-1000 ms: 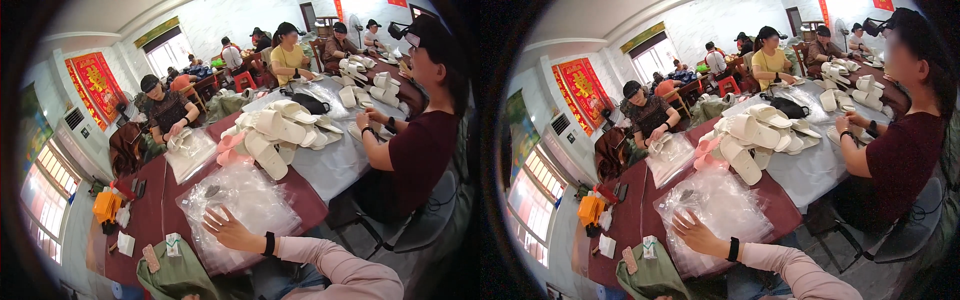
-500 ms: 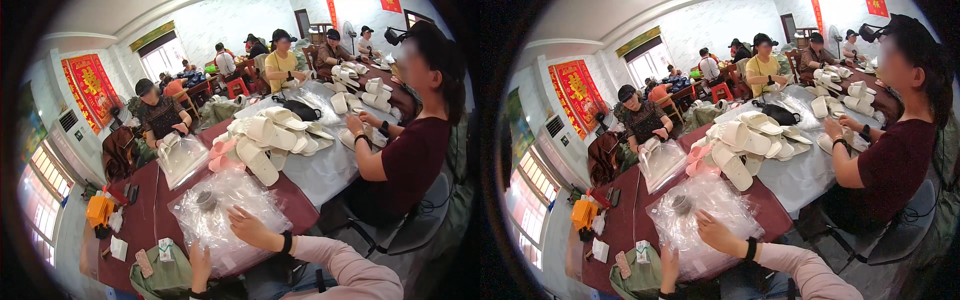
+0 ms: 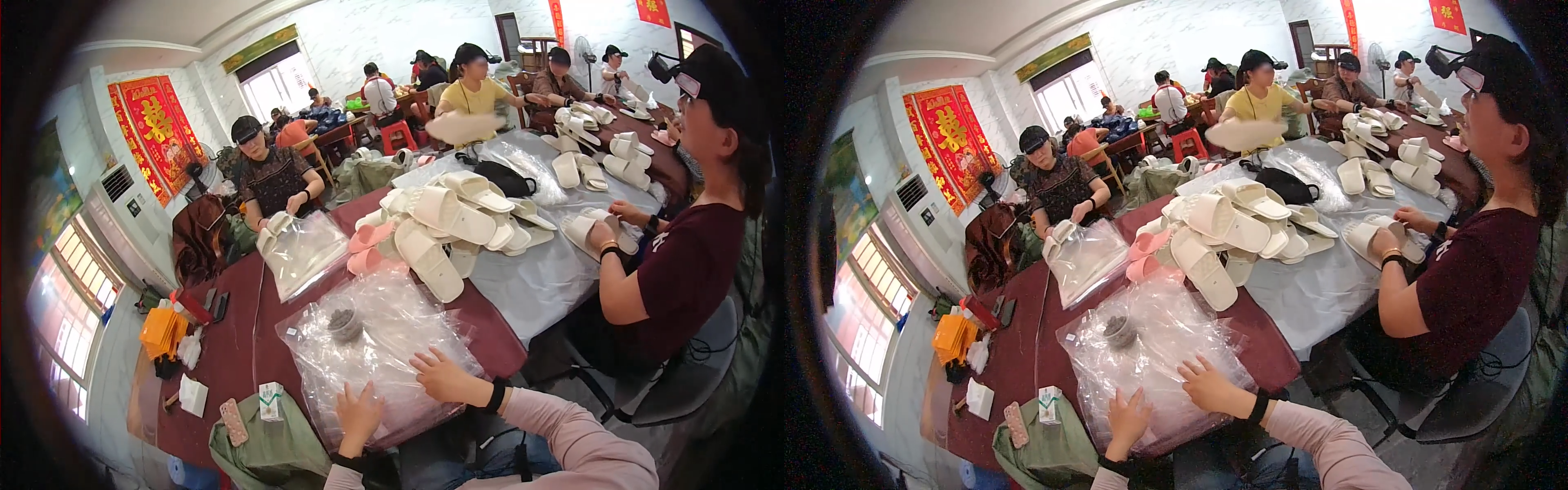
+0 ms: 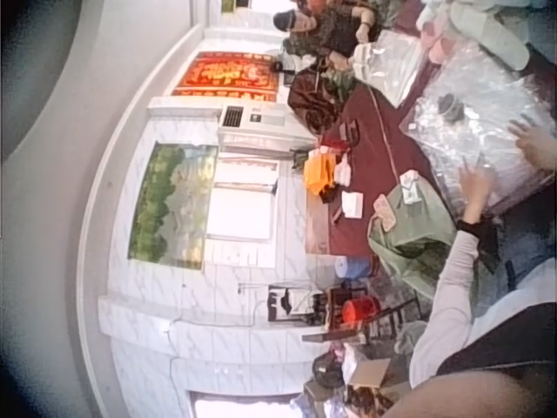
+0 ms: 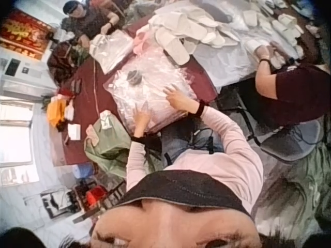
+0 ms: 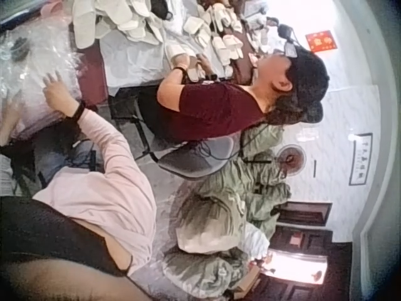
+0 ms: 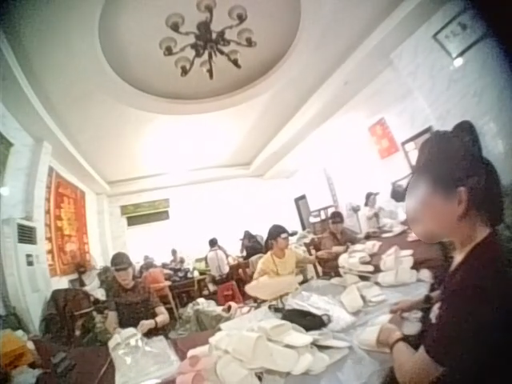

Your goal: Placing white sandals into individual plastic bags and kemudian into a larger collection bag.

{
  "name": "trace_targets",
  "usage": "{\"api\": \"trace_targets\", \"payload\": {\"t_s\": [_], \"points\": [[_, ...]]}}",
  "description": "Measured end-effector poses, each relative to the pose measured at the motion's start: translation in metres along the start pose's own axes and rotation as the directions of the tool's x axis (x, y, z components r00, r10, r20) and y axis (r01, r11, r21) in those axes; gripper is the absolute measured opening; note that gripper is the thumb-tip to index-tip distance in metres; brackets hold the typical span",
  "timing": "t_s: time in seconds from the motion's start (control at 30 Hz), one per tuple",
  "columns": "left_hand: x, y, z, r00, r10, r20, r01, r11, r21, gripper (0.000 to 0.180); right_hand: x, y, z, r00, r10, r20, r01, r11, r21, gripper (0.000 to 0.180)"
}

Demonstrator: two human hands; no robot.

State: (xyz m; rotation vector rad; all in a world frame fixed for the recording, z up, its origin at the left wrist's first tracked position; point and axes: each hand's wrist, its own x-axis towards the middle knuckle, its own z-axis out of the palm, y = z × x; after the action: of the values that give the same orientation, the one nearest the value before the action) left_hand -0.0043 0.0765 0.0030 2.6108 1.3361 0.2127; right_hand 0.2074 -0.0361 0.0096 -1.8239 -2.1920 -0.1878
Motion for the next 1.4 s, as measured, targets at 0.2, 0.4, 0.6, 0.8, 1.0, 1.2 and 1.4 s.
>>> {"api": "trace_targets", "payload": {"t_s": [0.2, 0.4, 0.6, 0.8, 1.0, 1.2, 1.4], "points": [[-0.002, 0.002, -0.005, 0.997, -0.02, 0.076, 0.022, 0.999, -0.027, 0.053, -0.005, -0.002, 0.012, 0.998, 0.052, 0.028, -0.052, 0.999, -0.009, 0.029], [-0.002, 0.003, -0.008, 0.993, -0.048, 0.103, 0.045, 0.999, 0.027, 0.053, -0.01, -0.005, 0.025, 0.999, 0.044, 0.007, -0.044, 0.999, -0.011, 0.033], [0.003, -0.005, -0.01, 0.993, -0.058, 0.108, 0.059, 0.998, -0.006, 0.053, -0.009, -0.011, 0.011, 1.0, 0.016, -0.008, -0.015, 0.994, 0.107, 0.061], [0.002, 0.001, -0.018, 0.998, -0.045, 0.053, 0.039, 0.993, 0.113, 0.051, -0.001, -0.004, 0.02, 0.989, 0.146, 0.014, -0.143, 0.938, 0.316, 0.06], [0.028, 0.005, -0.036, 0.989, 0.032, -0.147, -0.023, 0.998, 0.065, 0.057, -0.004, -0.011, 0.036, 0.966, 0.196, -0.17, -0.192, 0.981, 0.041, 0.059], [0.076, 0.005, -0.051, 0.976, 0.016, -0.218, -0.015, 1.0, 0.006, 0.082, -0.004, -0.016, 0.034, 0.947, 0.296, -0.127, -0.295, 0.955, 0.027, 0.064], [0.119, 0.005, -0.038, 0.99, -0.04, -0.132, 0.04, 0.999, -0.004, 0.097, -0.006, -0.018, 0.042, 0.938, 0.335, -0.084, -0.332, 0.942, 0.045, 0.063]]}}
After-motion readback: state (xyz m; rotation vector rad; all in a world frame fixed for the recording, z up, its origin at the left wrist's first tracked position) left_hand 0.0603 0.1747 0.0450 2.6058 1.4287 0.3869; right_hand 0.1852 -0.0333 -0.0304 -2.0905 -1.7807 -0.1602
